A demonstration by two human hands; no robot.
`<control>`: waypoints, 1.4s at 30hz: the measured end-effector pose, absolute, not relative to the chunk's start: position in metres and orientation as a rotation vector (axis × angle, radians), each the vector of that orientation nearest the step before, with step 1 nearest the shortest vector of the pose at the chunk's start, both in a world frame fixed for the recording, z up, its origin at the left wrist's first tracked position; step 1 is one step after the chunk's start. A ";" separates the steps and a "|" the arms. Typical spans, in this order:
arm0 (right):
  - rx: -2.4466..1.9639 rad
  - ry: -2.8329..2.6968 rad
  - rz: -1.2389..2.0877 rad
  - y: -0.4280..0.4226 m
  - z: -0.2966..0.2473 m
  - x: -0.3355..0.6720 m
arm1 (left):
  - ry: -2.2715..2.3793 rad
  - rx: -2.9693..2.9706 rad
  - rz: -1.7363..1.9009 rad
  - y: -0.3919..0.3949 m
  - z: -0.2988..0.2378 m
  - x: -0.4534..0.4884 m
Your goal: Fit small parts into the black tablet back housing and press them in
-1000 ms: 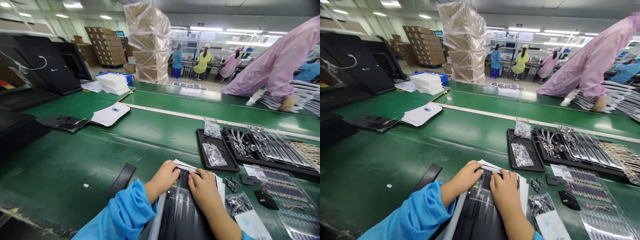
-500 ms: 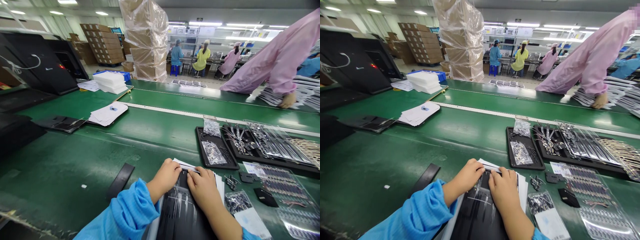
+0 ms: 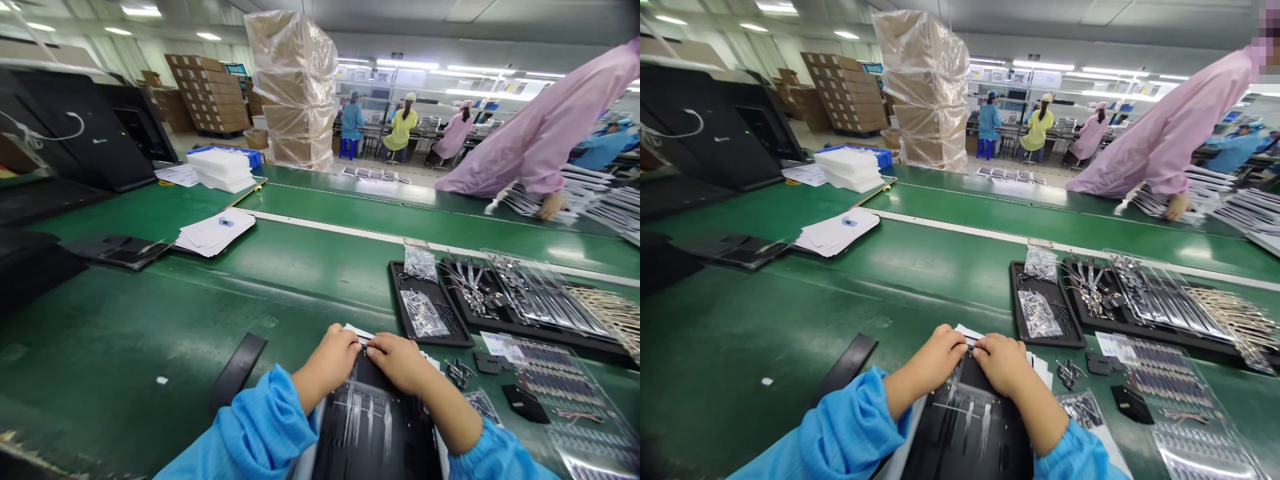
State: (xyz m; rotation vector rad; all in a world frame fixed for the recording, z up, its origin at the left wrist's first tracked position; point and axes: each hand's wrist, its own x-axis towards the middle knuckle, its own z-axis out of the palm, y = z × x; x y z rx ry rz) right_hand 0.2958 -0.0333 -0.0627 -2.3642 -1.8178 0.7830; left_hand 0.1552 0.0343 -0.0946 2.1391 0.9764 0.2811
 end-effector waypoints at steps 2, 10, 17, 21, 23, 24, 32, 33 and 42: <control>-2.374 -1.787 0.825 -0.032 -0.060 0.296 | 0.965 2.130 0.272 0.035 -0.096 0.155; -2.401 -1.710 0.940 -0.028 -0.058 0.296 | 0.942 2.112 0.229 0.037 -0.096 0.156; -2.377 -1.729 0.892 -0.030 -0.062 0.296 | 0.952 2.116 0.213 0.038 -0.095 0.157; -2.341 -1.751 0.787 -0.034 -0.064 0.295 | 0.938 2.126 0.232 0.037 -0.095 0.157; -2.319 -1.764 0.723 -0.036 -0.066 0.294 | 0.934 2.133 0.255 0.036 -0.096 0.156; -2.308 -1.768 0.695 -0.037 -0.067 0.294 | 0.933 2.137 0.269 0.036 -0.096 0.156; -2.301 -1.740 0.493 -0.047 -0.079 0.296 | 0.945 2.156 0.370 0.029 -0.092 0.152; -2.300 -1.738 0.466 -0.049 -0.081 0.297 | 0.956 2.155 0.379 0.029 -0.093 0.152; -2.363 -1.541 0.064 -0.101 -0.084 0.284 | 0.905 2.213 0.436 0.029 -0.102 0.152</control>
